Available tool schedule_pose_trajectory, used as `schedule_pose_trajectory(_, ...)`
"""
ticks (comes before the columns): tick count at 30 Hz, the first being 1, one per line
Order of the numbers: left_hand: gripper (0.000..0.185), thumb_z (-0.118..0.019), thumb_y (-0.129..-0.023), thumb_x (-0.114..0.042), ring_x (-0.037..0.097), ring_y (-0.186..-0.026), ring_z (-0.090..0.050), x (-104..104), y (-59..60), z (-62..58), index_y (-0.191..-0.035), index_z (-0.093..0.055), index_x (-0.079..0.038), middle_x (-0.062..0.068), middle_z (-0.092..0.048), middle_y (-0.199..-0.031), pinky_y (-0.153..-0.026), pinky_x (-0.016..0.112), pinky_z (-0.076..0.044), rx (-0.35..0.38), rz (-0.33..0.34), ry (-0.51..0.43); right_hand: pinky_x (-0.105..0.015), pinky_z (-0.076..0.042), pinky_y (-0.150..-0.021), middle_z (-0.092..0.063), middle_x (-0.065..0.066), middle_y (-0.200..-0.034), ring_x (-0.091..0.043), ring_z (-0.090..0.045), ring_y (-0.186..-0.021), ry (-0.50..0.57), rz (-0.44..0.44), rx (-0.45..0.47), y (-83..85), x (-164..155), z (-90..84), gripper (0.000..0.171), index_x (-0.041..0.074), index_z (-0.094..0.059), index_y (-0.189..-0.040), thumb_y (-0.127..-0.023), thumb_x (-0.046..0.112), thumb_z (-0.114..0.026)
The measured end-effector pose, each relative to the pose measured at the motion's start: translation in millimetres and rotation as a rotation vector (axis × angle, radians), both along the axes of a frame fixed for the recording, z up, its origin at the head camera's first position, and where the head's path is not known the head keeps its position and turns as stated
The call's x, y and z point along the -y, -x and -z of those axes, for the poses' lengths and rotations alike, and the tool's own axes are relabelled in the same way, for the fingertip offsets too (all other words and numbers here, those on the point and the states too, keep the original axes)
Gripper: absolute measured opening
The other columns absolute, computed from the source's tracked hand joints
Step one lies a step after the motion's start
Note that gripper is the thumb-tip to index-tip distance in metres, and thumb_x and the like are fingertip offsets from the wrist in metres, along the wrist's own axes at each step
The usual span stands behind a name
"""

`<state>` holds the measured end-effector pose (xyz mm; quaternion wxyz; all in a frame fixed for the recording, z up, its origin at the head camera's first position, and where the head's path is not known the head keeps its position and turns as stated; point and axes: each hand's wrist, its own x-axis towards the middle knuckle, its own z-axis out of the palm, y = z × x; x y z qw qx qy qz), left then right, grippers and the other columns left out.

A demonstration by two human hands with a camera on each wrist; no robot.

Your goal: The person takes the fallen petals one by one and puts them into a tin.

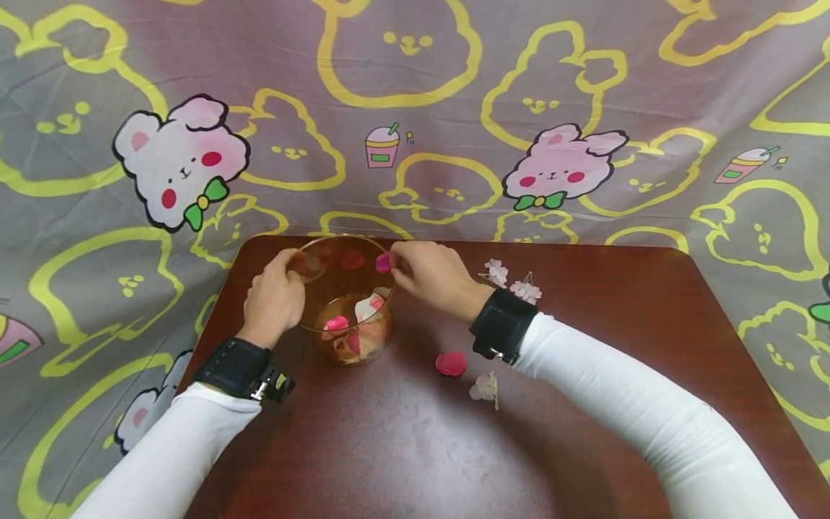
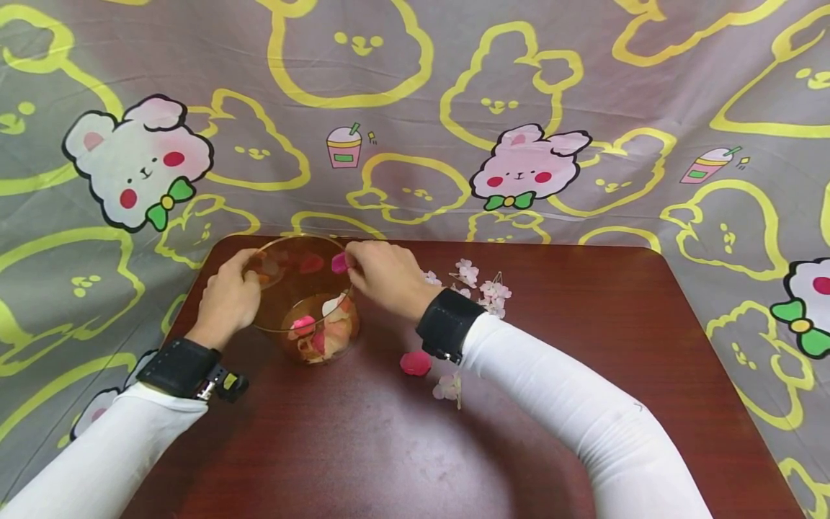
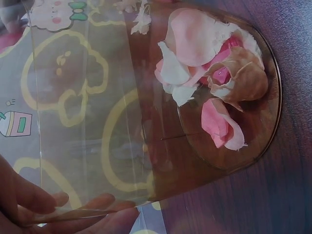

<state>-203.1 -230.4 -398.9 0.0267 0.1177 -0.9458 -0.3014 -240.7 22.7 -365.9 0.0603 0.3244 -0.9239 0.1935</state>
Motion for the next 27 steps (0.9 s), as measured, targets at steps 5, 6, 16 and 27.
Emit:
schedule_pose_trajectory(5,0.047,-0.026,-0.105,-0.023,0.043,-0.091,-0.064,0,-0.2,0.3,-0.148,-0.045,-0.021,0.024,-0.063,-0.130,-0.062,0.044,-0.042,0.007,-0.003,-0.003,-0.033,-0.049,-0.065,-0.065,0.002,-0.083,-0.014,-0.058,-0.076,-0.041,-0.081,0.008,-6.4,8,0.5,0.005,0.014,-0.068,-0.095,-0.094,0.017,-0.065)
schedule_pose_trajectory(6,0.047,-0.026,-0.105,-0.023,0.043,-0.091,-0.064,0,-0.2,0.1,-0.148,-0.045,-0.021,0.024,-0.063,-0.130,-0.062,0.044,-0.042,0.009,-0.004,-0.006,-0.033,-0.049,-0.064,-0.065,0.002,-0.084,-0.013,-0.058,-0.077,-0.051,-0.091,0.012,-7.1,10,0.7,0.005,0.014,-0.069,-0.096,-0.095,0.018,-0.065)
schedule_pose_trajectory(16,0.046,-0.027,-0.106,-0.023,0.043,-0.092,-0.063,-1,0.1,-0.6,-0.148,-0.045,-0.021,0.023,-0.062,-0.134,-0.063,0.044,-0.041,0.008,-0.004,-0.012,-0.029,-0.047,-0.063,-0.067,0.004,-0.088,-0.011,-0.059,-0.080,-0.123,-0.148,0.052,-10.2,18,-0.4,0.006,0.017,-0.071,-0.099,-0.097,0.019,-0.065)
schedule_pose_trajectory(27,0.047,-0.027,-0.105,-0.022,0.047,-0.097,-0.064,0,0.1,-0.6,-0.148,-0.046,-0.021,0.024,-0.062,-0.132,-0.064,0.047,-0.043,0.007,-0.007,-0.005,-0.031,-0.053,-0.071,-0.074,0.007,-0.100,-0.009,-0.067,-0.092,-0.173,-0.158,0.099,-10.9,22,-0.8,0.019,0.021,-0.074,-0.114,-0.096,0.025,-0.068)
